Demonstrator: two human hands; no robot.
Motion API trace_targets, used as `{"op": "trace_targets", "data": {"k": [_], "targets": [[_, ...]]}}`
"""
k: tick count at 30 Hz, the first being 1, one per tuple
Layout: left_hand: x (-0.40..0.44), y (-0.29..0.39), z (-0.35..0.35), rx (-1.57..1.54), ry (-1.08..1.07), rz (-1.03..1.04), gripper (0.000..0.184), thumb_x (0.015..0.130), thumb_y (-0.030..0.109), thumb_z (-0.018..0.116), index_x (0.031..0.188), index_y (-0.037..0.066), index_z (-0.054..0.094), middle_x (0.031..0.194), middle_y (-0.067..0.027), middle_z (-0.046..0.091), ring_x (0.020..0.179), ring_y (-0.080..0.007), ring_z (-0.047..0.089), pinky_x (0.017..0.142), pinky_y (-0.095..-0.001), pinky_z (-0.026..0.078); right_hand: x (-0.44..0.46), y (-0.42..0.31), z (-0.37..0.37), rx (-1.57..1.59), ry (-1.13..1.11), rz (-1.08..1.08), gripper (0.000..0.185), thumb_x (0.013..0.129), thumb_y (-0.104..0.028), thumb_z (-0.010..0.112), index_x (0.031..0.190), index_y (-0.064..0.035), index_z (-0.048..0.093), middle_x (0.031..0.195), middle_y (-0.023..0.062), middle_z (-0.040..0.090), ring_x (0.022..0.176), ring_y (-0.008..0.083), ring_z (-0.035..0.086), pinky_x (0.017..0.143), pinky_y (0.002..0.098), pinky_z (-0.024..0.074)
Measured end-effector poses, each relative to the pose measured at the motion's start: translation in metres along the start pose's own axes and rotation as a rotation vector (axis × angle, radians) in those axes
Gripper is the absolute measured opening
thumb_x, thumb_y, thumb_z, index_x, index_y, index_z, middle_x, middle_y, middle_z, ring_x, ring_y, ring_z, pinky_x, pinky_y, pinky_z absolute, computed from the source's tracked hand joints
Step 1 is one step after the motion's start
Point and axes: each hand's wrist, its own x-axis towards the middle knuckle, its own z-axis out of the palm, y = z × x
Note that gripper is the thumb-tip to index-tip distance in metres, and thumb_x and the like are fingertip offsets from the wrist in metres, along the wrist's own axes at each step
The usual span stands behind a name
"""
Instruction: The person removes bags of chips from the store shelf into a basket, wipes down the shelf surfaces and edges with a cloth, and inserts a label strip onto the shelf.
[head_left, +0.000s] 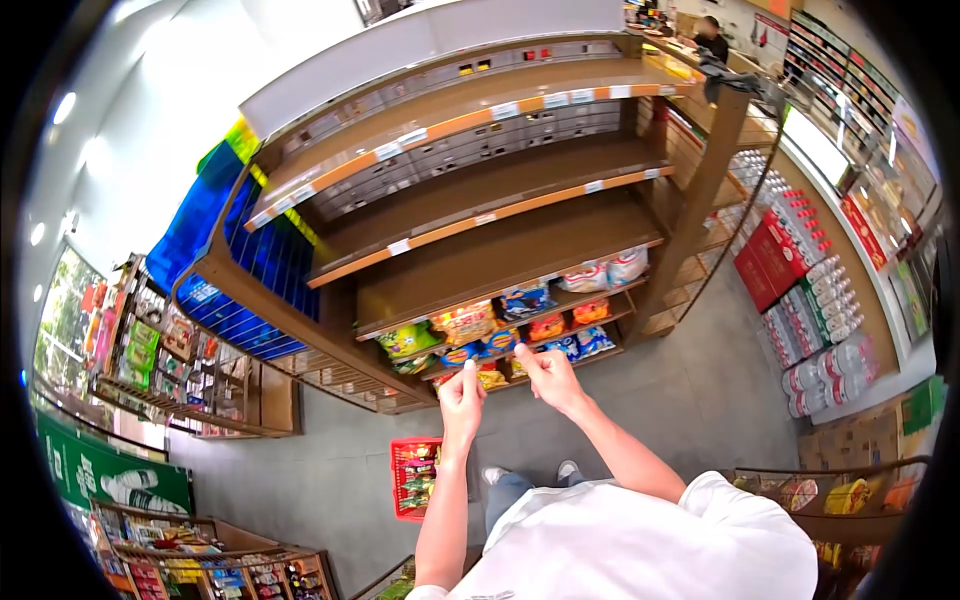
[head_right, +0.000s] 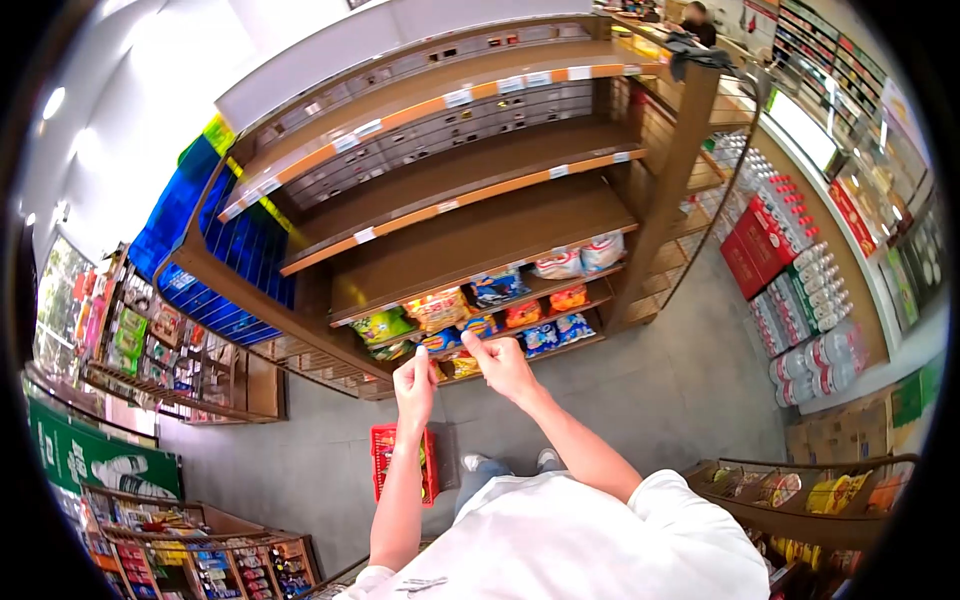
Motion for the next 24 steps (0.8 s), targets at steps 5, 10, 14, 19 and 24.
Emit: {"op": "trace_targets", "data": {"k": [5,10,14,19,24], "targets": [[0.025,0.007,0.040,0.018,-0.191,0.015,0.044,0.099,0.029,0.055,0.063,0.005,0.052,0.057,0.0031,0.048,0.054,-0.0037,0.040,0.049,-0.0237,0.032,-0.001,0.004,-0.051,0.098,0.219,-0.001,0.062,0.098,-0.046,0.052,0.049,-0.0082,0.049,0.044,0.0003,0.049,0.037,0.0078,0.047,0.037,0.0234,0.0362],[0.064,0.023,0.070,-0.018,-0.313,0.089,0.035,0.098,0.026,0.057,0.071,0.004,0.054,0.060,0.0036,0.050,0.056,-0.0024,0.042,0.050,-0.0221,0.034,0.010,-0.017,-0.096,0.108,0.432,-0.066,0.057,0.098,-0.042,0.054,0.058,-0.0018,0.061,0.044,0.0027,0.052,0.037,0.0079,0.047,0.039,0.0216,0.0390],[0.102,0.050,0.099,-0.095,-0.422,0.212,0.022,0.096,0.019,0.061,0.081,0.003,0.056,0.063,0.0047,0.053,0.059,-0.0004,0.045,0.052,-0.0192,0.036,0.034,-0.046,-0.147,-0.001,0.617,-0.134,0.038,0.097,-0.032,0.058,0.080,0.0008,0.068,0.058,0.0020,0.060,0.047,0.0066,0.053,0.045,0.0208,0.0436],[0.136,0.069,0.131,-0.209,-0.525,0.329,0.014,0.094,0.014,0.062,0.090,0.000,0.059,0.070,0.0030,0.056,0.062,-0.0011,0.047,0.053,-0.0192,0.039,0.055,-0.114,-0.210,-0.231,0.788,-0.329,0.019,0.092,-0.017,0.064,0.102,-0.0012,0.069,0.076,0.0032,0.067,0.060,0.0063,0.057,0.053,0.0237,0.0481],[0.151,0.092,0.161,-0.186,-0.606,0.454,0.011,0.094,0.008,0.060,0.100,-0.001,0.062,0.081,-0.0009,0.062,0.071,-0.0058,0.058,0.064,-0.0218,0.049,0.060,-0.170,-0.256,-0.595,0.916,-0.375,0.024,0.086,-0.015,0.068,0.108,-0.0051,0.070,0.084,0.0055,0.071,0.069,0.0082,0.061,0.063,0.0261,0.0484]]}}
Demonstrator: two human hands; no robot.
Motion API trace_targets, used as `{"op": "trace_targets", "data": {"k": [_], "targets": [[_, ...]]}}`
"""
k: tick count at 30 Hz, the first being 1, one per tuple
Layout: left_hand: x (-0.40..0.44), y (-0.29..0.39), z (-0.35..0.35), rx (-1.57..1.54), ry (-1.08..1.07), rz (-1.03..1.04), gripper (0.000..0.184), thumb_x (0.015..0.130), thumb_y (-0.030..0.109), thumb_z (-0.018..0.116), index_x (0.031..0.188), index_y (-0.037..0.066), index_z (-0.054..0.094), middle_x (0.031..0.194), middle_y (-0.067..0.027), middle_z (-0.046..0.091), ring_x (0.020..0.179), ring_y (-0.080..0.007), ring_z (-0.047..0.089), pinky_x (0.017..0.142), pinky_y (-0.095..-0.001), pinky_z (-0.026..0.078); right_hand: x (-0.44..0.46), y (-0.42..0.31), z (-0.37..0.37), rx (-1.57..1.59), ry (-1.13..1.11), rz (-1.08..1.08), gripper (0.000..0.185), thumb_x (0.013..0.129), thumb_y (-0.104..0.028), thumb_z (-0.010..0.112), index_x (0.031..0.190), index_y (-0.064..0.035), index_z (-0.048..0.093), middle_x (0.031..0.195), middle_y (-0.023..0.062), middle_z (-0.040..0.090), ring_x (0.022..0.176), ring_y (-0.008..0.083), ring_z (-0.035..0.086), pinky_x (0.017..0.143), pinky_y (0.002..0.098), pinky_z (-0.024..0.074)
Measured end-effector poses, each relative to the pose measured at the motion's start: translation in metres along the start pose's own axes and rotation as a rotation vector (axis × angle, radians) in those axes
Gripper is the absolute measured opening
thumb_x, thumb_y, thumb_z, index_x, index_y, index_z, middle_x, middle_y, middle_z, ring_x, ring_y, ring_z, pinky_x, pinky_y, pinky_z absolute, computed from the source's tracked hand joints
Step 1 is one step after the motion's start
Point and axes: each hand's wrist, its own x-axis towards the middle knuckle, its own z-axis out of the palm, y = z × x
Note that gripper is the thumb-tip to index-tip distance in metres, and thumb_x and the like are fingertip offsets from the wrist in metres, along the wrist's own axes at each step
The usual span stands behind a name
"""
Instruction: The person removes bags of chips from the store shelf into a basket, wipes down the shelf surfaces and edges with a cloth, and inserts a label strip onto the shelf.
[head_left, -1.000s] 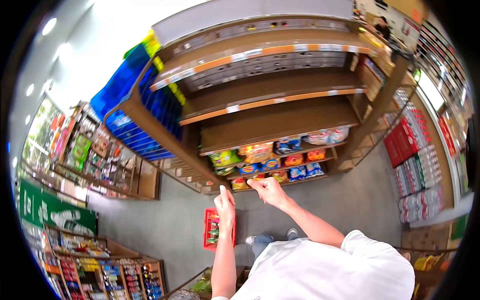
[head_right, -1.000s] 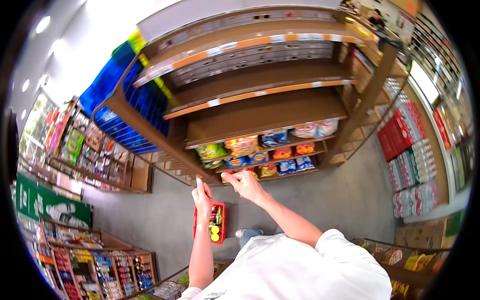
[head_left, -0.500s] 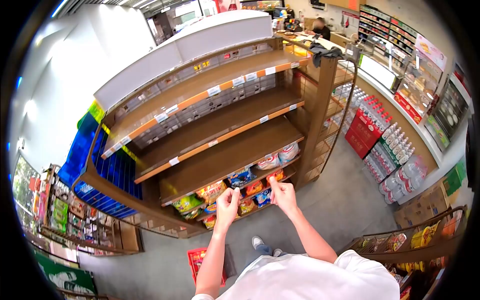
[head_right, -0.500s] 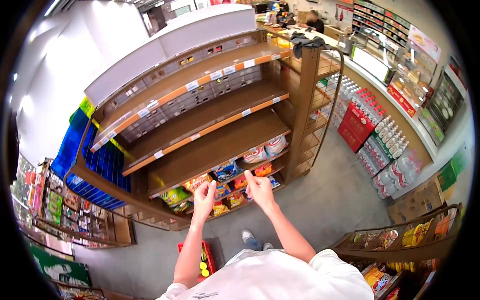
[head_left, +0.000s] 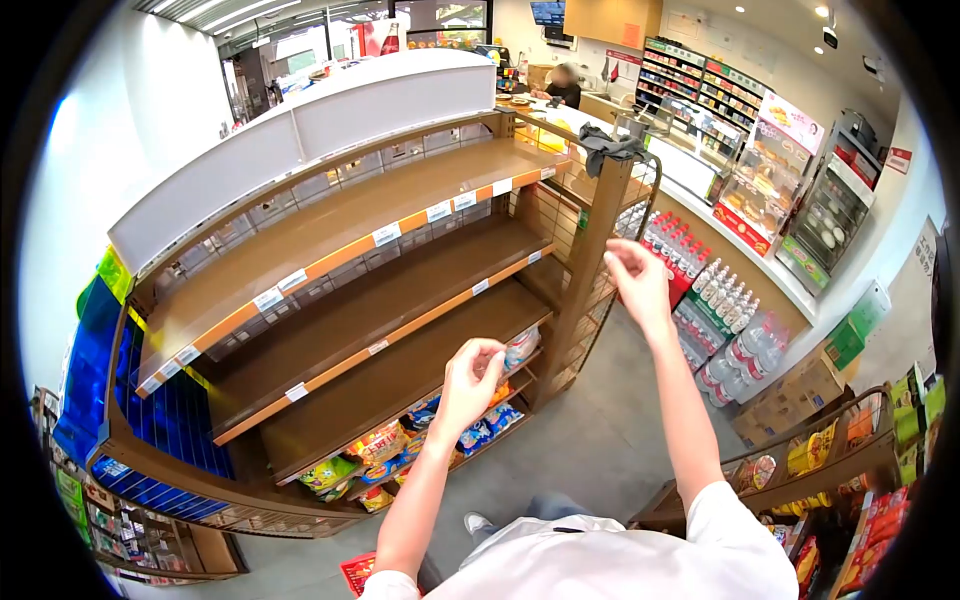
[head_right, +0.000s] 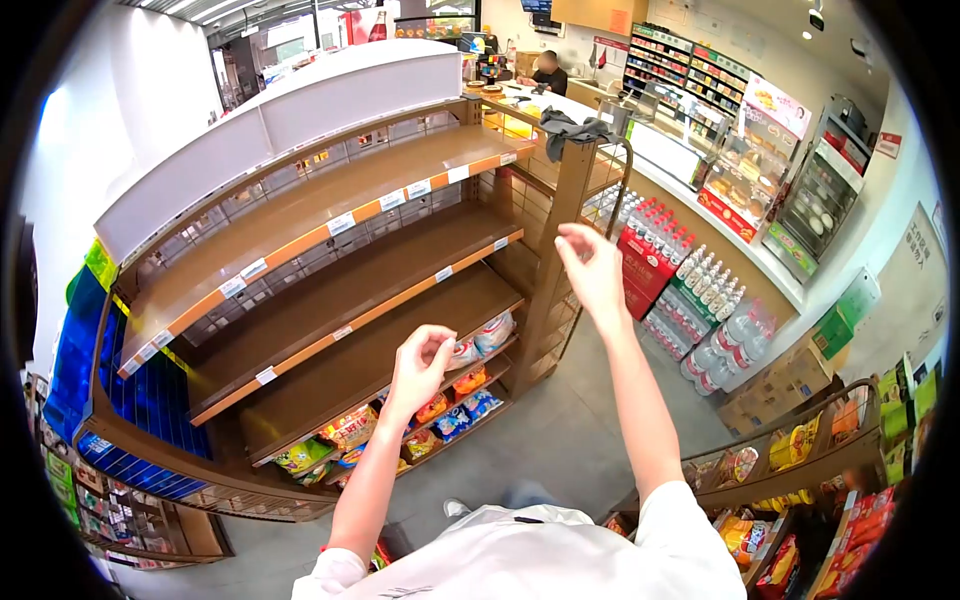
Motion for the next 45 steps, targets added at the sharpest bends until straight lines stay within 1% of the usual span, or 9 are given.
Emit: {"op": "trace_targets", "data": {"k": [10,20,25,28,31,34,36,42,45], "targets": [[0.116,0.057,0.050,0.031,-0.053,0.258,0.013,0.092,0.011,0.062,0.099,-0.001,0.062,0.080,-0.0059,0.064,0.060,-0.0065,0.056,0.050,-0.0218,0.046,0.071,-0.001,-0.024,-0.012,0.094,-0.162,0.025,0.085,-0.012,0.067,0.109,-0.0046,0.070,0.087,0.0066,0.071,0.072,0.0099,0.063,0.068,0.0270,0.0509],[0.254,0.094,0.120,0.304,-0.054,0.517,0.026,0.083,0.008,0.071,0.104,-0.004,0.061,0.100,-0.0138,0.062,0.071,-0.0160,0.063,0.063,-0.0281,0.052,0.197,0.047,-0.070,-0.056,-0.010,-0.322,0.023,0.084,-0.012,0.067,0.104,-0.0010,0.070,0.095,0.0123,0.072,0.084,0.0176,0.068,0.075,0.0306,0.0523],[0.296,0.085,0.142,0.460,0.021,0.498,0.031,0.084,0.012,0.071,0.111,-0.002,0.063,0.101,-0.0150,0.059,0.071,-0.0174,0.065,0.068,-0.0293,0.053,0.225,0.065,-0.057,-0.204,-0.059,-0.528,0.034,0.085,-0.024,0.069,0.117,-0.0140,0.067,0.122,0.0095,0.062,0.123,0.0306,0.045,0.106,0.0392,0.0342],[0.311,0.071,0.147,0.507,0.022,0.426,0.022,0.086,0.014,0.069,0.103,0.000,0.067,0.101,-0.0149,0.059,0.074,-0.0182,0.063,0.067,-0.0298,0.052,0.237,0.072,-0.051,-0.244,-0.116,-0.582,0.035,0.086,-0.021,0.068,0.120,-0.0145,0.064,0.126,0.0091,0.058,0.126,0.0285,0.042,0.108,0.0397,0.0319],[0.319,0.062,0.145,0.718,0.099,0.665,0.017,0.088,0.015,0.067,0.097,0.000,0.067,0.099,-0.0142,0.060,0.080,-0.0187,0.059,0.064,-0.0300,0.051,0.245,0.071,-0.047,-0.312,-0.186,-0.567,0.025,0.086,-0.022,0.067,0.110,-0.0147,0.066,0.121,0.0047,0.060,0.124,0.0263,0.042,0.106,0.0416,0.0305],[0.317,0.062,0.147,0.585,0.091,0.576,0.013,0.088,0.010,0.062,0.097,0.001,0.065,0.096,-0.0148,0.060,0.099,-0.0311,0.052,0.086,-0.0406,0.044,0.241,0.064,-0.040,-0.344,-0.171,-0.610,0.015,0.088,-0.020,0.064,0.101,-0.0125,0.064,0.114,0.0026,0.061,0.120,0.0251,0.044,0.103,0.0427,0.0292],[0.317,0.058,0.145,0.472,0.239,0.604,0.017,0.094,0.015,0.061,0.101,0.000,0.061,0.089,-0.0091,0.061,0.077,-0.0147,0.054,0.062,-0.0265,0.046,0.231,0.051,-0.036,-0.222,-0.059,-0.662,0.013,0.089,-0.017,0.063,0.099,-0.0101,0.063,0.112,0.0043,0.061,0.119,0.0258,0.045,0.103,0.0431,0.0293],[0.266,0.111,0.114,0.177,0.240,0.558,0.013,0.099,0.012,0.053,0.101,0.000,0.056,0.083,-0.0035,0.059,0.074,-0.0101,0.053,0.069,-0.0248,0.045,0.193,-0.009,-0.037,-0.010,0.023,-0.859,0.013,0.089,-0.013,0.063,0.098,-0.0042,0.060,0.096,0.0107,0.064,0.096,0.0282,0.059,0.090,0.0371,0.0430],[0.242,0.110,0.080,0.467,0.376,0.768,0.009,0.099,0.006,0.049,0.103,-0.001,0.053,0.082,-0.0061,0.060,0.073,-0.0108,0.054,0.067,-0.0251,0.045,0.160,-0.040,-0.032,0.194,-0.263,-0.653,0.013,0.090,-0.009,0.062,0.101,-0.0010,0.059,0.088,0.0115,0.066,0.077,0.0215,0.061,0.074,0.0304,0.0478]]}}
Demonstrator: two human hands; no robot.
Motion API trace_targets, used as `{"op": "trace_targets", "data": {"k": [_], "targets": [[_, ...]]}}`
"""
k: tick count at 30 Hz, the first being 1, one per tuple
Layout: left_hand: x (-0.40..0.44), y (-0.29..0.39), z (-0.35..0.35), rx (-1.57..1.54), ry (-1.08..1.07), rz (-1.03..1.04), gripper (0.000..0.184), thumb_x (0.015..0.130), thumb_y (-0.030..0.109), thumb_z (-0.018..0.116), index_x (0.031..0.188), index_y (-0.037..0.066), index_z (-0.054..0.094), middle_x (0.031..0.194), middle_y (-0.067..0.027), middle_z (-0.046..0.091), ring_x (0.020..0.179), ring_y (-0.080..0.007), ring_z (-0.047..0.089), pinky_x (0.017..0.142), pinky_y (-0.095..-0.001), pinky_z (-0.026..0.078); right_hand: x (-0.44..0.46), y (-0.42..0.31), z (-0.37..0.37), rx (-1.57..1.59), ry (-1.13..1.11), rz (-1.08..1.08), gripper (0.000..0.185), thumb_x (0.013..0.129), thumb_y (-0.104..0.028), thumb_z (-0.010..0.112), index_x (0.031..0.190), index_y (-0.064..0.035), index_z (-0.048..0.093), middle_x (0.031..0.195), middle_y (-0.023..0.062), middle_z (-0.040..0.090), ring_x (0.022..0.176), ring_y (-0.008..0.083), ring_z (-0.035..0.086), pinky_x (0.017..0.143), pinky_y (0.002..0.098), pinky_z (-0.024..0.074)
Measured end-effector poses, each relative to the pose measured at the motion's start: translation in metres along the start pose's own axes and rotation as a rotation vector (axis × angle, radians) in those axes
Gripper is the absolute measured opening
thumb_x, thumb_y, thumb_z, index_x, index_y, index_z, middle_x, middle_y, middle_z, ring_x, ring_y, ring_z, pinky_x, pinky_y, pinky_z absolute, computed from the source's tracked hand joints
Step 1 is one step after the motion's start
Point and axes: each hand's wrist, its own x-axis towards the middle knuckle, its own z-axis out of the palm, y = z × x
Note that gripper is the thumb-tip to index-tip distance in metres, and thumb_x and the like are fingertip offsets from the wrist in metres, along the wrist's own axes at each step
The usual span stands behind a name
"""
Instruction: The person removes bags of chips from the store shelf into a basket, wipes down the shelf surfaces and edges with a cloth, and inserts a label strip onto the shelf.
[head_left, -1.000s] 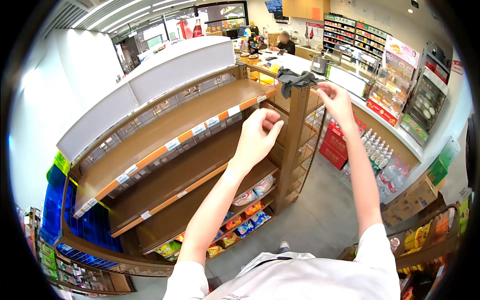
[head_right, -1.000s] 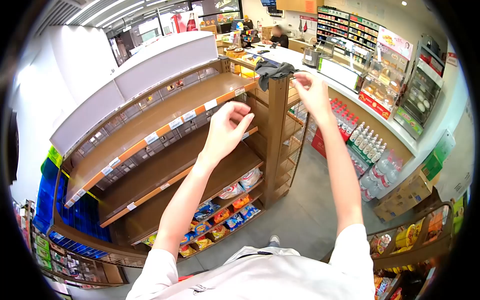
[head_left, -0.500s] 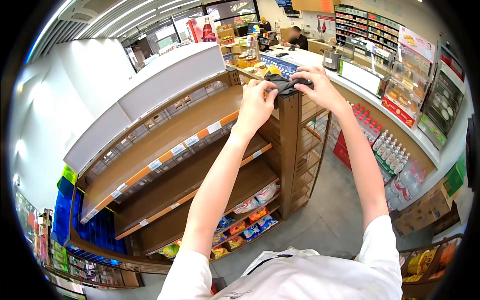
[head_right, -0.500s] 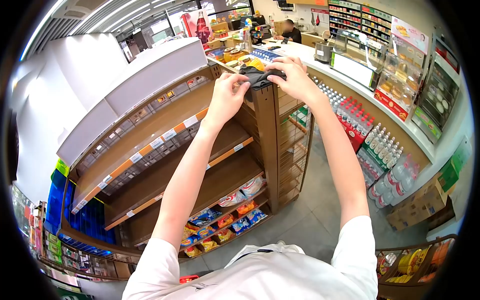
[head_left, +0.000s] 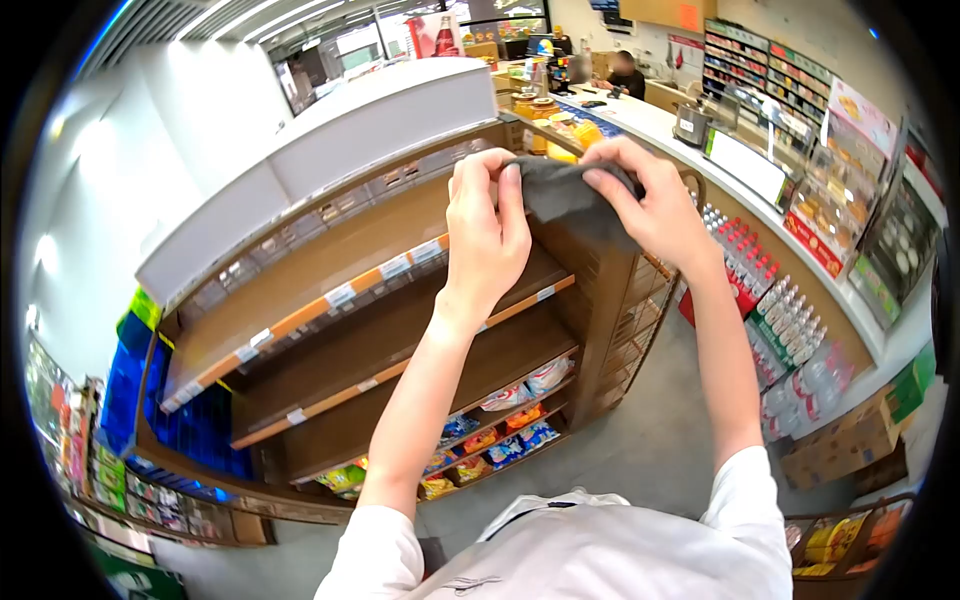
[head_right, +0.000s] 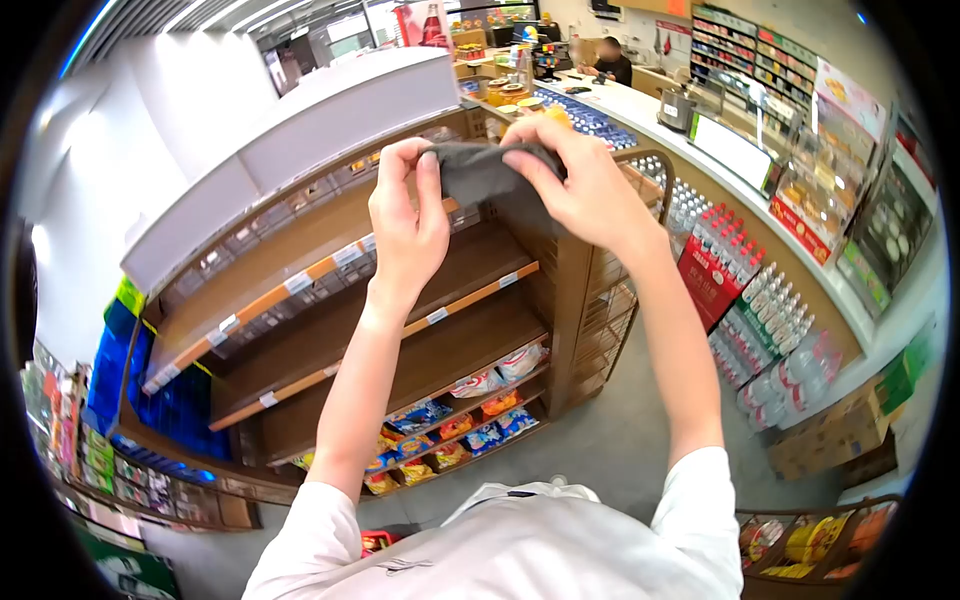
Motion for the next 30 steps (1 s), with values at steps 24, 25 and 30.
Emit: {"op": "trace_targets", "data": {"k": [24,25,30], "targets": [[-0.305,0.048,-0.323,-0.329,-0.189,-1.206,0.023,0.091,0.012,0.062,0.109,-0.003,0.062,0.092,-0.0095,0.069,0.081,-0.0107,0.059,0.075,-0.0287,0.048,-0.152,-0.134,0.295,0.511,-1.171,0.500,0.034,0.084,-0.015,0.071,0.114,-0.0009,0.062,0.097,0.0040,0.066,0.088,0.0116,0.059,0.081,0.0277,0.0480],[-0.310,0.051,-0.323,-0.326,-0.177,-1.212,0.023,0.091,0.012,0.062,0.109,-0.003,0.062,0.092,-0.0095,0.069,0.081,-0.0107,0.059,0.075,-0.0287,0.048,-0.164,-0.130,0.297,0.528,-1.167,0.516,0.041,0.082,-0.018,0.073,0.117,-0.0015,0.061,0.098,0.0057,0.066,0.087,0.0131,0.060,0.081,0.0294,0.0487],[-0.327,0.060,-0.314,-0.298,-0.123,-1.218,0.021,0.092,0.005,0.058,0.111,-0.002,0.062,0.097,-0.0058,0.067,0.090,-0.0102,0.058,0.084,-0.0272,0.047,-0.205,-0.112,0.296,0.774,-1.298,0.873,0.071,0.081,-0.029,0.079,0.136,0.0011,0.045,0.122,0.0105,0.058,0.111,0.0179,0.054,0.096,0.0304,0.0428]]}}
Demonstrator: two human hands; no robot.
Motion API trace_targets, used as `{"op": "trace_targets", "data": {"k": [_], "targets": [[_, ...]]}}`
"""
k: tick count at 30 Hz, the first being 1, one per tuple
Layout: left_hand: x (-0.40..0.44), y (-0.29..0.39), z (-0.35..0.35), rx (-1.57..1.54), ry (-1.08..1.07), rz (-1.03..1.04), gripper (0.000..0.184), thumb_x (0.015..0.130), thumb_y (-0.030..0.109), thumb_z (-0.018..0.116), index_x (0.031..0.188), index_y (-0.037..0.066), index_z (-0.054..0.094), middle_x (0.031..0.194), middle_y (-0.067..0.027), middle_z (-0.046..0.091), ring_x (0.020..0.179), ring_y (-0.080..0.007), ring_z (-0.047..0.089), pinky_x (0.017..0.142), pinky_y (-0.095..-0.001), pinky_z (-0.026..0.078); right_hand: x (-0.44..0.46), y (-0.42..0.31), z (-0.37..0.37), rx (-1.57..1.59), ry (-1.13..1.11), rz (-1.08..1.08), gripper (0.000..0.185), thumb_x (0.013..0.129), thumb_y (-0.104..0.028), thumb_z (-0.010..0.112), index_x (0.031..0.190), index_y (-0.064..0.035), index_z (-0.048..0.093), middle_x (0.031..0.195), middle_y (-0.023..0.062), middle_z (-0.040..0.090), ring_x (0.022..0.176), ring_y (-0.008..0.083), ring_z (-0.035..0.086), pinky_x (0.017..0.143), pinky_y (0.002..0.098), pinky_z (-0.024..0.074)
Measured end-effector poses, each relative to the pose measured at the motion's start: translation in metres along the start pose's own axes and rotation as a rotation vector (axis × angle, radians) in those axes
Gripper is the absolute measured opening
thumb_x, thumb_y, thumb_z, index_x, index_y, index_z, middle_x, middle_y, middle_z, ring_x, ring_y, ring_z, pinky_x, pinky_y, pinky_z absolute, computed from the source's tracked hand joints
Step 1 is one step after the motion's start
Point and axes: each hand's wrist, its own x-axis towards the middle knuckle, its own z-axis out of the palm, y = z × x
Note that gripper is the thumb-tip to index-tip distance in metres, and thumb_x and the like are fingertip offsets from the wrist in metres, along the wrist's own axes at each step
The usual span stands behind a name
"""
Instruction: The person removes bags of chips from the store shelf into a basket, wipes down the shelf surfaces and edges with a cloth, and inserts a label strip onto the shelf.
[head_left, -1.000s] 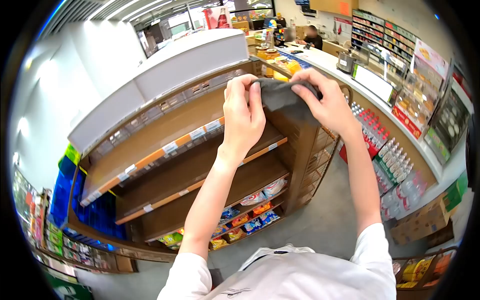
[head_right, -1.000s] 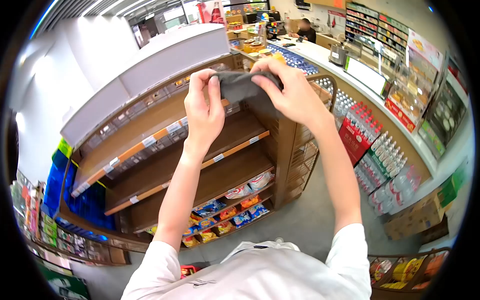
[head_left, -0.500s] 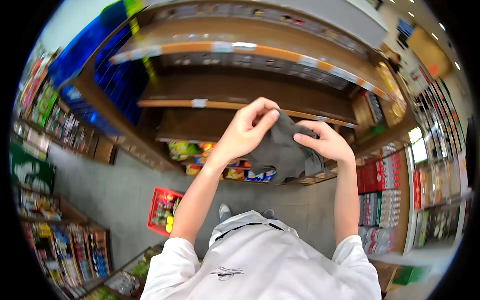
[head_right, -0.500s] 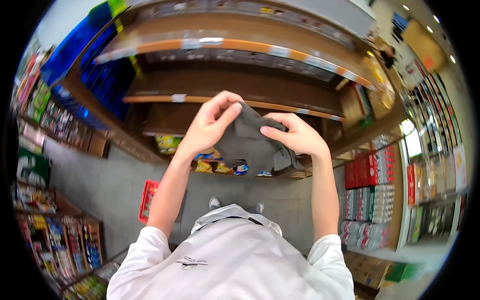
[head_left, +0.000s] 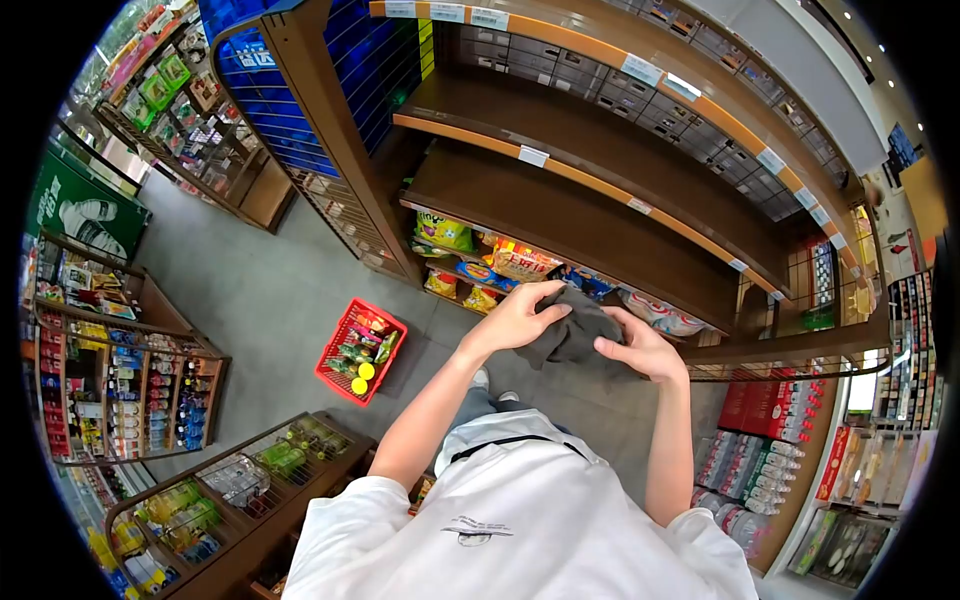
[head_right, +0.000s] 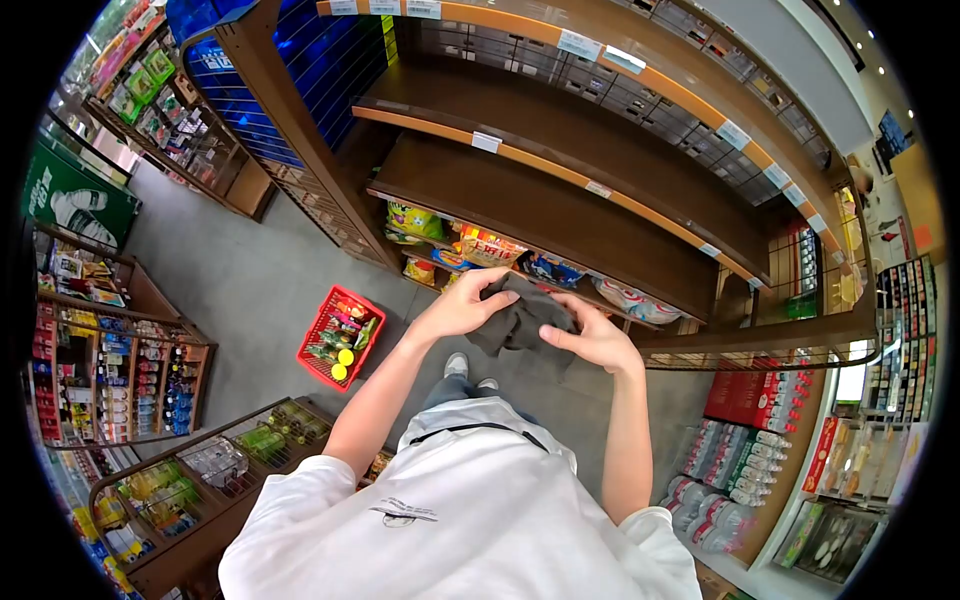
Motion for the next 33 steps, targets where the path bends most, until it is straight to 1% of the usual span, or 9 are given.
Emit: {"op": "trace_targets", "data": {"k": [3,7,9,12,17,21,24,30,33], "targets": [[-0.003,0.004,0.006,0.007,0.006,0.014,0.023,0.088,-0.001,0.054,0.109,-0.001,0.064,0.100,-0.0082,0.068,0.096,-0.0145,0.060,0.091,-0.0293,0.046,-0.003,0.029,-0.004,0.054,-0.124,-0.039,0.078,0.079,-0.027,0.081,0.140,0.0006,0.040,0.126,0.0111,0.056,0.114,0.0184,0.052,0.098,0.0301,0.0409],[-0.015,0.011,0.004,0.052,-0.081,-0.011,0.041,0.073,-0.014,0.044,0.103,-0.001,0.067,0.105,-0.0118,0.067,0.105,-0.0227,0.061,0.098,-0.0320,0.043,0.004,0.062,-0.001,0.000,-0.186,0.014,0.056,0.078,-0.016,0.080,0.127,-0.0007,0.057,0.110,0.0050,0.065,0.098,0.0130,0.059,0.087,0.0274,0.0464],[-0.024,0.015,-0.004,0.115,-0.098,-0.017,0.047,0.064,-0.016,0.037,0.094,0.000,0.070,0.105,-0.0132,0.067,0.110,-0.0256,0.058,0.100,-0.0310,0.039,0.014,0.078,0.010,0.043,-0.042,-0.118,0.038,0.078,-0.005,0.075,0.113,0.0013,0.063,0.100,0.0047,0.067,0.089,0.0108,0.060,0.078,0.0264,0.0489],[-0.040,0.018,-0.016,0.245,-0.068,-0.040,0.047,0.065,-0.016,0.038,0.091,0.002,0.071,0.101,-0.0127,0.066,0.107,-0.0255,0.058,0.097,-0.0311,0.041,0.024,0.072,0.020,0.124,0.118,-0.106,0.039,0.074,0.007,0.066,0.113,0.0022,0.063,0.101,0.0064,0.068,0.092,0.0133,0.063,0.080,0.0269,0.0497],[-0.050,0.012,-0.048,0.457,-0.035,-0.160,0.048,0.065,-0.014,0.035,0.091,0.003,0.072,0.107,-0.0148,0.067,0.111,-0.0296,0.058,0.095,-0.0326,0.043,0.041,0.057,0.034,-0.151,0.231,-0.300,0.038,0.075,0.007,0.067,0.111,-0.0032,0.066,0.102,0.0092,0.070,0.093,0.0167,0.065,0.083,0.0288,0.0502],[-0.043,-0.011,-0.064,0.681,0.158,-0.035,0.041,0.071,-0.014,0.040,0.091,0.003,0.071,0.097,-0.0197,0.064,0.099,-0.0360,0.061,0.088,-0.0385,0.047,0.074,0.048,0.048,-0.053,0.305,-0.315,0.037,0.076,0.003,0.070,0.112,-0.0041,0.065,0.104,0.0091,0.069,0.094,0.0178,0.065,0.084,0.0294,0.0500],[-0.032,-0.040,-0.078,0.678,0.294,-0.015,0.033,0.073,-0.009,0.046,0.093,0.001,0.070,0.099,-0.0208,0.061,0.098,-0.0375,0.060,0.087,-0.0394,0.048,0.113,0.048,0.065,-0.116,0.439,-0.337,0.038,0.080,0.006,0.068,0.115,-0.0046,0.060,0.108,0.0074,0.063,0.084,0.0140,0.063,0.058,0.0254,0.0554],[0.015,-0.046,-0.143,0.656,0.536,0.045,0.030,0.076,0.018,0.075,0.096,-0.002,0.066,0.112,-0.0208,0.054,0.101,-0.0345,0.058,0.087,-0.0372,0.048,0.191,0.006,0.088,0.140,0.568,-0.249,0.031,0.082,0.004,0.067,0.111,-0.0043,0.063,0.094,0.0083,0.066,0.076,0.0129,0.065,0.062,0.0267,0.0540],[0.053,-0.069,-0.181,0.644,0.632,0.072,0.032,0.077,0.021,0.075,0.098,-0.001,0.065,0.117,-0.0217,0.051,0.108,-0.0359,0.054,0.090,-0.0407,0.046,0.239,-0.011,0.093,0.118,0.660,-0.320,0.032,0.082,0.004,0.066,0.113,-0.0028,0.063,0.091,0.0111,0.069,0.081,0.0168,0.067,0.070,0.0283,0.0546]]}}
